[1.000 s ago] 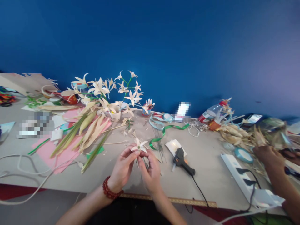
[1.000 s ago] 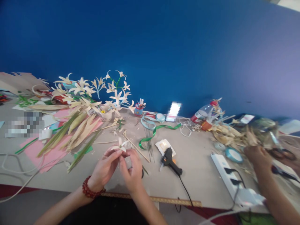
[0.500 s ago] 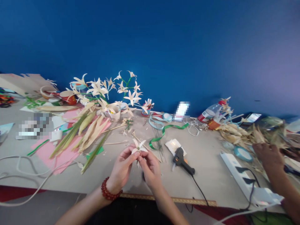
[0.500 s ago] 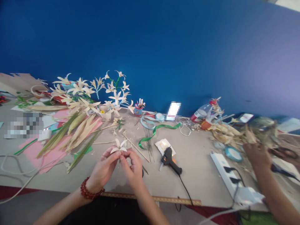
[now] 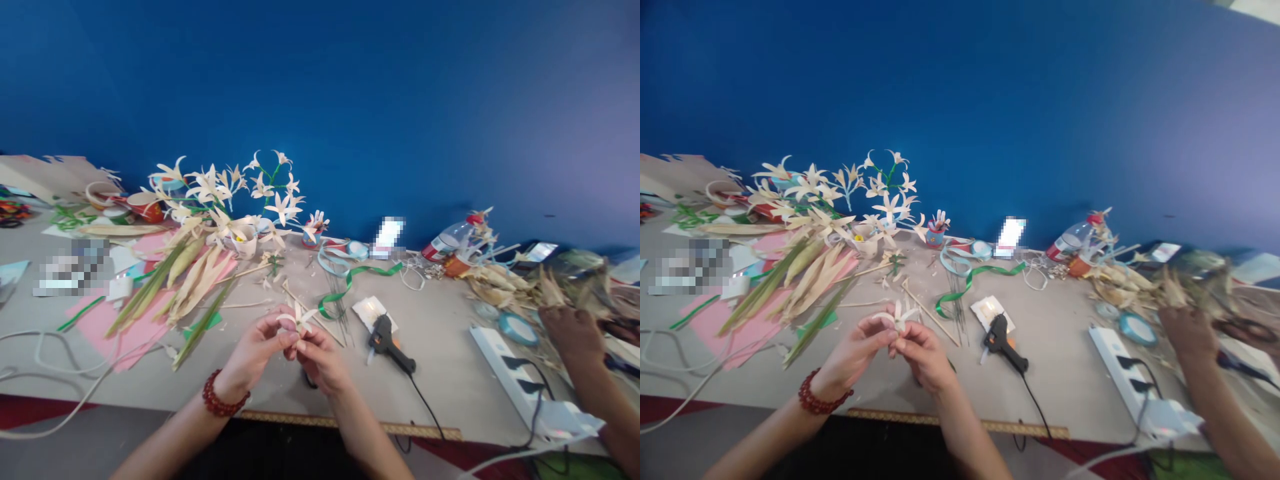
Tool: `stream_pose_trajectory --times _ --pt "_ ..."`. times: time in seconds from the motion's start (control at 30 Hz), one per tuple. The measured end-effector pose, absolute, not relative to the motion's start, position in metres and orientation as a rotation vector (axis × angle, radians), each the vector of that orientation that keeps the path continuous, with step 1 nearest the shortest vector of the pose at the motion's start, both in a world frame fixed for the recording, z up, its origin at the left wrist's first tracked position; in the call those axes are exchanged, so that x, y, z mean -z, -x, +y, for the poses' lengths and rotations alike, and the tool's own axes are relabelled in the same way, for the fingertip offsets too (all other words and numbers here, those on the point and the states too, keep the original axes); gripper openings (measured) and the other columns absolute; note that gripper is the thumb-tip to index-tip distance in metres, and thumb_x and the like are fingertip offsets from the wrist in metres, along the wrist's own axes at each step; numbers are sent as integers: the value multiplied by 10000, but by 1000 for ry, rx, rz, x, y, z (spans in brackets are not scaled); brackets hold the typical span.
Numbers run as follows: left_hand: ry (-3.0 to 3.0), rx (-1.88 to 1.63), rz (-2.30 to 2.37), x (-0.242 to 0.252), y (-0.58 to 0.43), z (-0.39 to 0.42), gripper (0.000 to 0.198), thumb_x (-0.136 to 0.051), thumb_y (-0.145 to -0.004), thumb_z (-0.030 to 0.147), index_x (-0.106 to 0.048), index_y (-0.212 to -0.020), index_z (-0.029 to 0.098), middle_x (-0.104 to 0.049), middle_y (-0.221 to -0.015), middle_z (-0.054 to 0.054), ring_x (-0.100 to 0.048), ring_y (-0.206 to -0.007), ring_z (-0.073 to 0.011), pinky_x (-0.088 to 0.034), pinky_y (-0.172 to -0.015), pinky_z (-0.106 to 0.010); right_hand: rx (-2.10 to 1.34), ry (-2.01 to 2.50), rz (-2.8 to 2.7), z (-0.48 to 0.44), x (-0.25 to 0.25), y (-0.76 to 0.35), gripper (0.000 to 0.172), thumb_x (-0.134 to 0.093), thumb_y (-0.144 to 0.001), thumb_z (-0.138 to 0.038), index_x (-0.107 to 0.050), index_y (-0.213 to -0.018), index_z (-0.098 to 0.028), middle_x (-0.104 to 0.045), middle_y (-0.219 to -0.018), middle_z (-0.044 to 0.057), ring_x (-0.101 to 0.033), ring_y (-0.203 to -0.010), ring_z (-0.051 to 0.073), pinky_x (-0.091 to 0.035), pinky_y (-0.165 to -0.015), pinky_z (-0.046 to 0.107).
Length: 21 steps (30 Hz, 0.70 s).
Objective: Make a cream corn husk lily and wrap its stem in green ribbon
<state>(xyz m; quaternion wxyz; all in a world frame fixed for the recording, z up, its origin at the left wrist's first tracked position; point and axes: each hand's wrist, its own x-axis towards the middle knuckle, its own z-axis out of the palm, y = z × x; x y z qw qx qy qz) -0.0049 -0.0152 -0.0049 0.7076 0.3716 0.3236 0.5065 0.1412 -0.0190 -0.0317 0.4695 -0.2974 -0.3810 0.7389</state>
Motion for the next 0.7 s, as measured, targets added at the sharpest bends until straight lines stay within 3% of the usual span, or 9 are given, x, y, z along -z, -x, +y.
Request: stream_pose_trajectory --times 0.17,0.4,0.53,0.7 --pt "-862 -1142 741 7 3 -16 148 -775 -744 274 -712 -715 143 -575 -800 -16 -504 -577 -79 -417 -555 -223 -1804 739 -944 -17 42 -140 358 -817 -675 -478 -601 -700 -193 -607 -641 -10 -568 -628 147 -472 -685 287" --pt "-923 -1171 732 10 3 -15 107 -759 -764 260 -743 -757 154 -557 -803 -20 -503 -626 -92 -422 -581 -222 -1661 733 -1033 -18 44 -142 265 -780 -755 -418 -630 -770 -200 -650 -715 0 -589 -668 150 -485 -727 295" --pt "-881 -1160 685 12 4 -14 113 -771 -753 268 -740 -763 159 -580 -852 -30 -501 -645 -95 -413 -578 -218 -1611 724 -1077 -19 43 -142 263 -765 -771 -431 -633 -784 -204 -655 -731 4 -606 -685 159 -493 -736 301" --pt "-836 -1178 683 13 2 -14 117 -775 -747 257 -730 -713 154 -594 -761 -21 -494 -610 -94 -418 -595 -228 -1567 741 -1101 -21 35 -144 308 -706 -797 -508 -648 -793 -206 -652 -718 16 -626 -730 191 -498 -766 326"
